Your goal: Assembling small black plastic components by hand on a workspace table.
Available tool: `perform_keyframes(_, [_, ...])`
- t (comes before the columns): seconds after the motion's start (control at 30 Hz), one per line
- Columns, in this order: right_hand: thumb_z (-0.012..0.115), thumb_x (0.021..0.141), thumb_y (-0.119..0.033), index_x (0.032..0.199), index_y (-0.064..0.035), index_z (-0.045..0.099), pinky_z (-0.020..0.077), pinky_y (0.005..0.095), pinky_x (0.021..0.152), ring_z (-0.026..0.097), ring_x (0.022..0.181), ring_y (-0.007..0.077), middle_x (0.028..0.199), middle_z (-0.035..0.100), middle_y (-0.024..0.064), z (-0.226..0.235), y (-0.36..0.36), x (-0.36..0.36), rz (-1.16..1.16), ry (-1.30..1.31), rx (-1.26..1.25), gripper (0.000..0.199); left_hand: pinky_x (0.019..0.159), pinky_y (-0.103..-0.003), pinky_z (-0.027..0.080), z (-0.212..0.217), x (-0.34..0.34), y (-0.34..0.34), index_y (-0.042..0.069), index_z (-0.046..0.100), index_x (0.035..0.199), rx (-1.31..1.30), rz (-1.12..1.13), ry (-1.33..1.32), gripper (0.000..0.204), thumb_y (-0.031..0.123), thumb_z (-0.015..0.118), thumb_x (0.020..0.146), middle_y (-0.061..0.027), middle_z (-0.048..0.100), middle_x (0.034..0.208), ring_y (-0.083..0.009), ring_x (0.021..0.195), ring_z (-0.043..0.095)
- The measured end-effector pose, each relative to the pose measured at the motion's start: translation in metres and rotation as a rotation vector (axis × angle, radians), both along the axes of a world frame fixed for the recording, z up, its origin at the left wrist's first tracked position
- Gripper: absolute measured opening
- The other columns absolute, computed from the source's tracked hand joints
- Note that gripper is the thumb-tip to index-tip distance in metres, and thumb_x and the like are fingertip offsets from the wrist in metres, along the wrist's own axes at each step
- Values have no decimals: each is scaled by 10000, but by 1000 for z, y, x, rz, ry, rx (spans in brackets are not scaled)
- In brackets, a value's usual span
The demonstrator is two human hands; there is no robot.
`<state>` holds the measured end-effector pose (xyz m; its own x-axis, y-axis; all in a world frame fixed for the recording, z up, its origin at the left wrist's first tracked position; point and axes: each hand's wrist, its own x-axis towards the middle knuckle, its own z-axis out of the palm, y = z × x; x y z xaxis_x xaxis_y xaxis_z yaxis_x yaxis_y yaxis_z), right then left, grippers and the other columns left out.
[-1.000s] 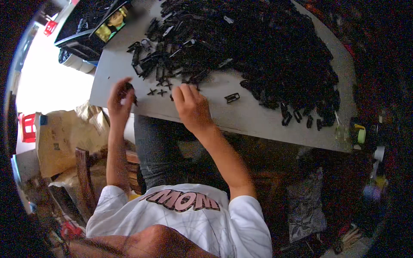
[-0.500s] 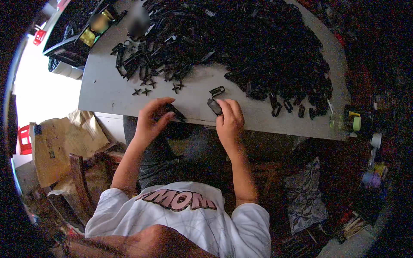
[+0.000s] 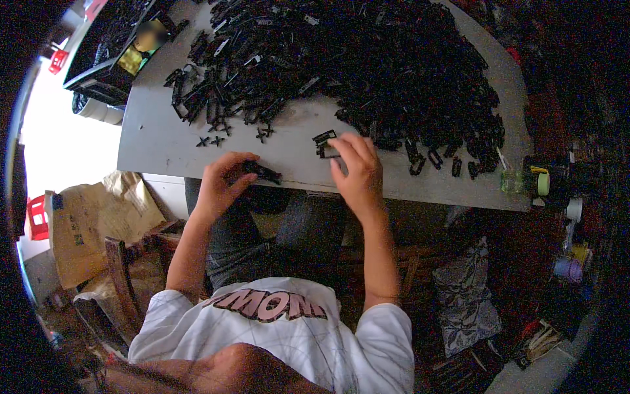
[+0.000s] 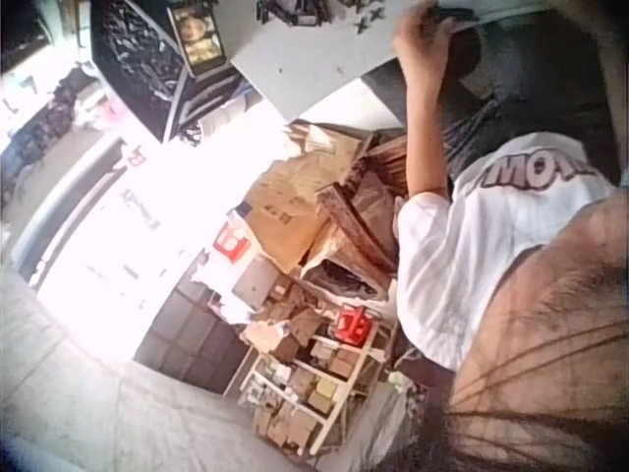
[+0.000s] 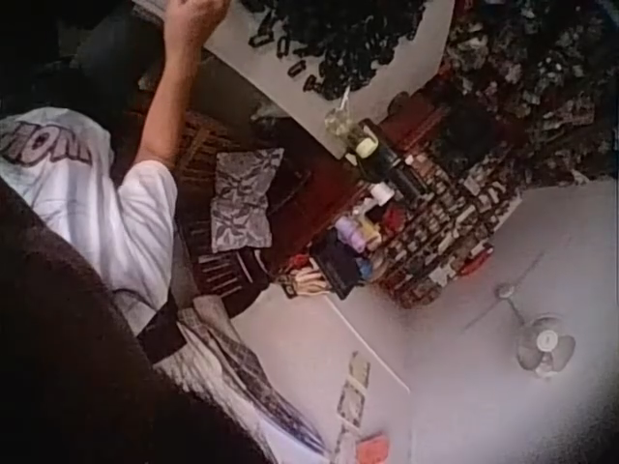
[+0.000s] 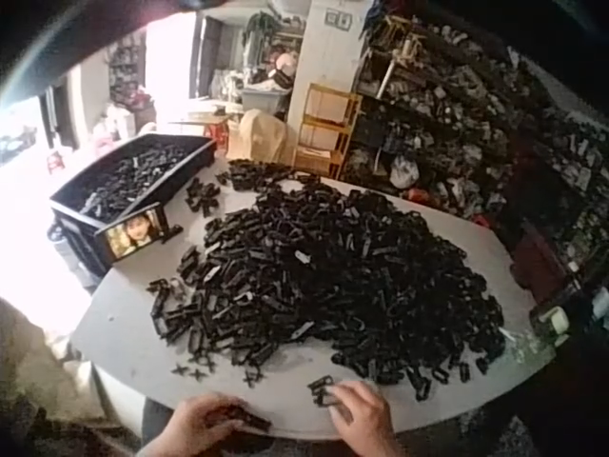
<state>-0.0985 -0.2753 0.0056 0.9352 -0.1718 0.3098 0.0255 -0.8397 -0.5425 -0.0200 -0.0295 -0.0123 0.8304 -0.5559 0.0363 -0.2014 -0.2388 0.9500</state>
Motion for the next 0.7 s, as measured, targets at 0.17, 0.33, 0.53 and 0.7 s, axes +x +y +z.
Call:
perform_keyframes(0.17, [639, 675, 38, 987, -31, 608, 449, 346, 791, 534, 952, 270, 1009, 566, 91, 6, -10, 26, 158, 3, -110, 321, 692, -231, 454, 0, 1, 0, 16, 613, 1030, -5, -5, 110, 290, -23, 662, 747, -50, 640, 937, -91, 765, 552])
perform_keyframes(0.33, [643, 675, 4, 961, -32, 602, 467, 351, 754, 557, 917, 280, 981, 569, 97, -4, -6, 30, 186, 22, -221, 292, 726, -237, 471, -6, 2, -1, 13, 608, 1027, -57, -12, 125, 294, -23, 662, 741, -52, 643, 956, -92, 826, 577])
perform_keyframes(0.53, [648, 664, -19, 942, -23, 578, 479, 363, 735, 571, 873, 306, 945, 562, 121, 1, 33, 22, 256, 106, 23, 287, 662, -221, 454, 4, 1, -6, 21, 604, 1031, 58, -22, 153, 286, -22, 651, 752, -40, 640, 896, -61, 742, 541])
perform_keyframes(0.7, [643, 670, -10, 936, -9, 569, 472, 376, 727, 563, 850, 314, 920, 546, 127, 9, 58, 22, 309, 88, 42, 276, 624, -222, 450, 4, 0, -8, 24, 606, 1034, 36, 7, 150, 284, -22, 646, 757, -47, 640, 806, -50, 678, 521])
